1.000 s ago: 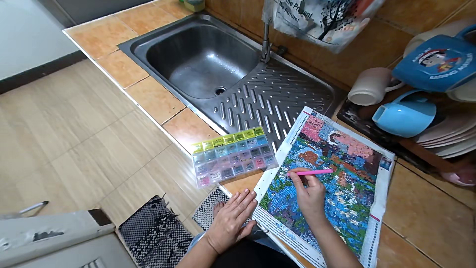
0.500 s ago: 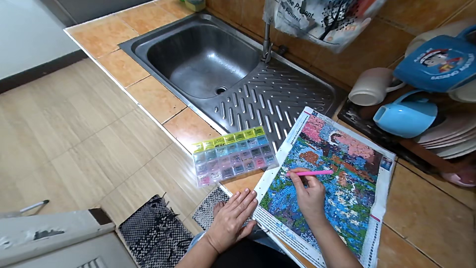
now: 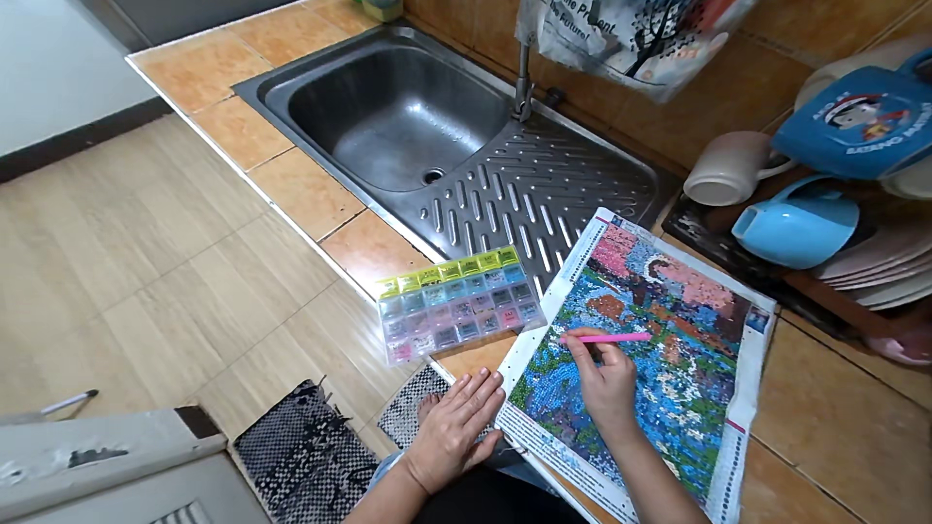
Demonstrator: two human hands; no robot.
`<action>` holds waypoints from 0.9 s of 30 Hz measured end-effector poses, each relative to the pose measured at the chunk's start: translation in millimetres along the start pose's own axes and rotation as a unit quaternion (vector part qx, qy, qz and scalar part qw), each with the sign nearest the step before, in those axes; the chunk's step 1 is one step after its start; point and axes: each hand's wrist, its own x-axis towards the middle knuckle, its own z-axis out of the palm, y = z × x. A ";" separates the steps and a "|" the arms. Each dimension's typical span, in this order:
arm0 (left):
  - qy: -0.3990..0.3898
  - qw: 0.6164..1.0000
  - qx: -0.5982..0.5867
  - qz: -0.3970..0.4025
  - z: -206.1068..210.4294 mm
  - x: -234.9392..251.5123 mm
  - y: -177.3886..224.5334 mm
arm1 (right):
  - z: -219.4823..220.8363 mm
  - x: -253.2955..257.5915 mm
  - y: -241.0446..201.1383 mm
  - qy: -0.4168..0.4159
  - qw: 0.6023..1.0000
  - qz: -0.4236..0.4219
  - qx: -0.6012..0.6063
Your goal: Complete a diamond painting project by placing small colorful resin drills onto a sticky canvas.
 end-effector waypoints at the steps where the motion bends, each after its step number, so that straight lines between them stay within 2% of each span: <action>1: 0.000 1.000 0.000 -0.001 -0.2 0.3 0.1 | 0.0 0.0 -0.3 0.000 1.000 0.003 0.002; 27: 0.005 1.000 0.003 0.001 0.9 0.1 -0.6 | 1.5 -0.1 -2.0 -0.009 1.000 -0.001 0.017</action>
